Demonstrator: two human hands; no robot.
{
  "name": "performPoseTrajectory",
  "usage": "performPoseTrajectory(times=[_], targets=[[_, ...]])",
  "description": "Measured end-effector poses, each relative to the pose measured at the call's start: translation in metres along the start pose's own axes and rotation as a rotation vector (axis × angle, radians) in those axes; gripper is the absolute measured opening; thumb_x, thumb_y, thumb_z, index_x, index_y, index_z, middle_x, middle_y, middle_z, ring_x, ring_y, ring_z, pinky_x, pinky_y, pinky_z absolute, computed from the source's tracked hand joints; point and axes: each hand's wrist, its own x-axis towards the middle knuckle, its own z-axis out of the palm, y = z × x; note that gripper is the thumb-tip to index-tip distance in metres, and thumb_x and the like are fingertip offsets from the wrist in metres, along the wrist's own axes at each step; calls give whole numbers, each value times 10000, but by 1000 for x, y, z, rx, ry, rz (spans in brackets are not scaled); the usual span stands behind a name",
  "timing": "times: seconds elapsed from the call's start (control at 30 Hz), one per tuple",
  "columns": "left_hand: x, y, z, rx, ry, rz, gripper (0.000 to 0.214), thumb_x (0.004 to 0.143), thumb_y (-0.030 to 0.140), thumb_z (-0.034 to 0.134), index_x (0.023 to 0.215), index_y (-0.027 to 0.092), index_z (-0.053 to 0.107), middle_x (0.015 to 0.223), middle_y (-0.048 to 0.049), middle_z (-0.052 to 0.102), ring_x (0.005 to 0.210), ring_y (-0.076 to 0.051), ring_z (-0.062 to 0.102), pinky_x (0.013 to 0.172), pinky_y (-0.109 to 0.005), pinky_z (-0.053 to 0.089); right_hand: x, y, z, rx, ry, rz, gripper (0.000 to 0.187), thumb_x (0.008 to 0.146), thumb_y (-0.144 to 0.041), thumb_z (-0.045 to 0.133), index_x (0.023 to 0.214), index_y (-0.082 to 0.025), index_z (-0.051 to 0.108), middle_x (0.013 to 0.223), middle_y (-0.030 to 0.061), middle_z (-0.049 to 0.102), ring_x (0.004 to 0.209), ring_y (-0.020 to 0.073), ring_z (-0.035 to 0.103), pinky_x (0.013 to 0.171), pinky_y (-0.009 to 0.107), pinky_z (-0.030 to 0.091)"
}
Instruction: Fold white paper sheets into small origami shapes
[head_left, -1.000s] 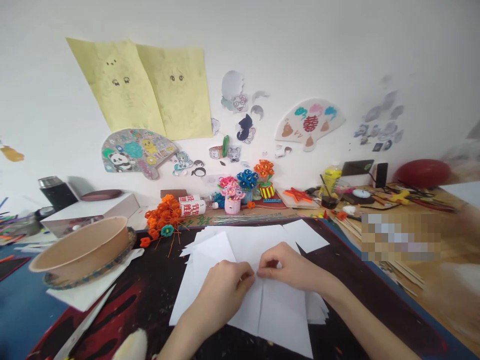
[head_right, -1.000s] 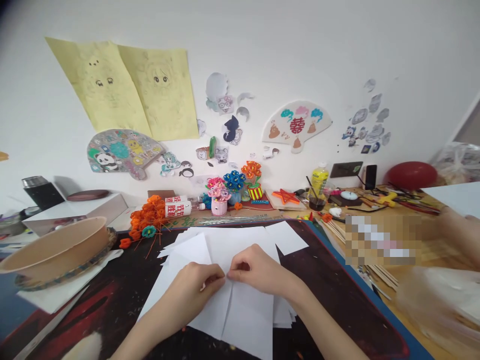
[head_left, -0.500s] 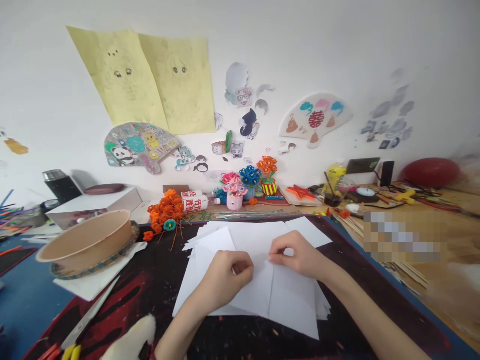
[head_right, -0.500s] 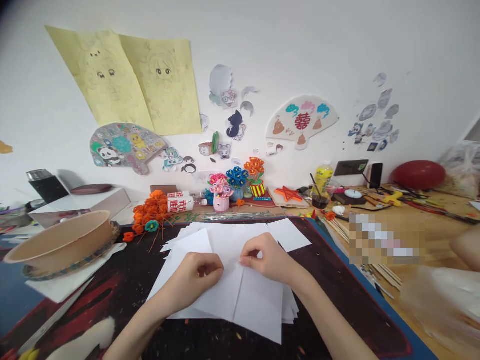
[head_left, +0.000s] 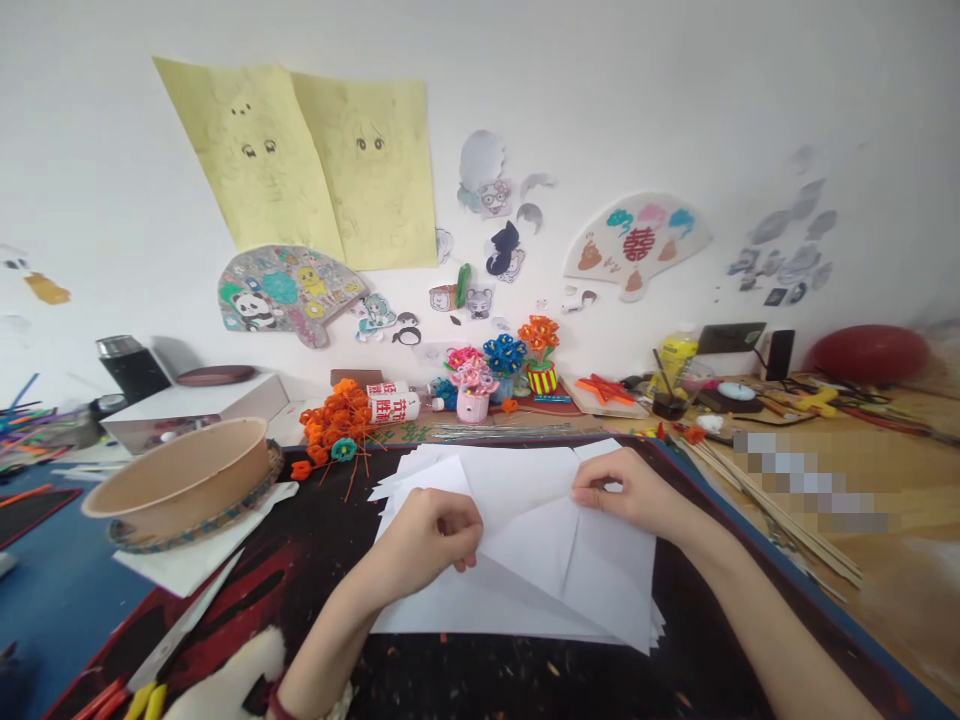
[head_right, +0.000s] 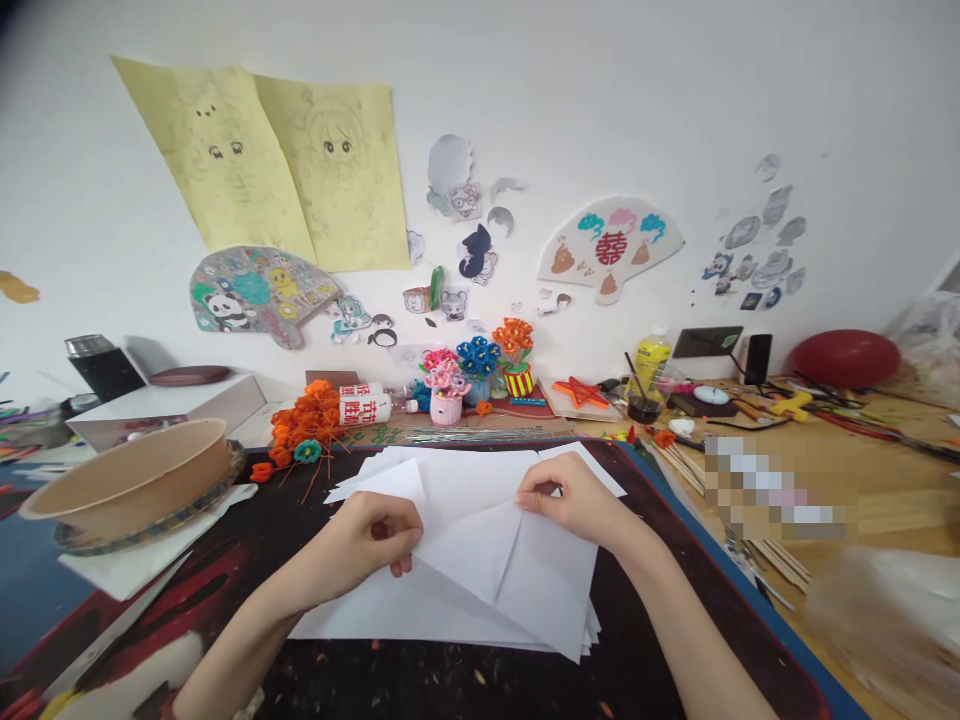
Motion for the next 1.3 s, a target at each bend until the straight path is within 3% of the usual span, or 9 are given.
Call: performPoseTrajectory(times=[0.27,0.43,0.57,0.9,1.07,1.3], targets=[[-6,2,-16,12,-11,-29,170,769,208,519,636,154,610,590,-14,673,532,-125,597,551,-211,460,-1,6,-4,-23,-22,27,329,832,-408,575,643,-149,652,599,34,593,582,159,495,556,259,384],[-9,-3,-34,55,153,-14,161,774,209,527,655,156,621,601,-7,676,535,-123,603,545,-204,451,-3,8,-9,-44,35,40,310,815,-388,579,633,-146,647,616,40,620,600,169,529,569,260,396],[-8,-4,-36,40,237,-15,217,830,302,517,727,152,635,683,-28,704,565,-135,614,567,-224,466,-3,6,-7,-64,39,49,296,815,-375,577,643,-148,656,627,41,634,606,174,540,571,262,402],[-2,-1,-18,34,184,24,247,875,280,484,773,144,663,751,-42,707,633,-138,611,598,-234,445,-4,3,-6,-22,77,52,285,805,-391,595,647,-160,654,649,41,660,634,190,588,596,269,430],[-7,1,-20,-152,95,67,251,882,318,527,855,119,678,772,-70,716,643,-133,603,620,-236,456,-5,1,-6,-7,141,45,297,805,-406,600,641,-166,659,657,43,669,634,197,597,580,271,430],[-12,8,-18,-366,73,66,216,853,321,613,896,117,673,819,-89,733,674,-131,629,653,-230,469,-8,0,-8,21,224,-10,330,821,-437,605,630,-174,656,650,41,645,625,188,567,577,273,420]])
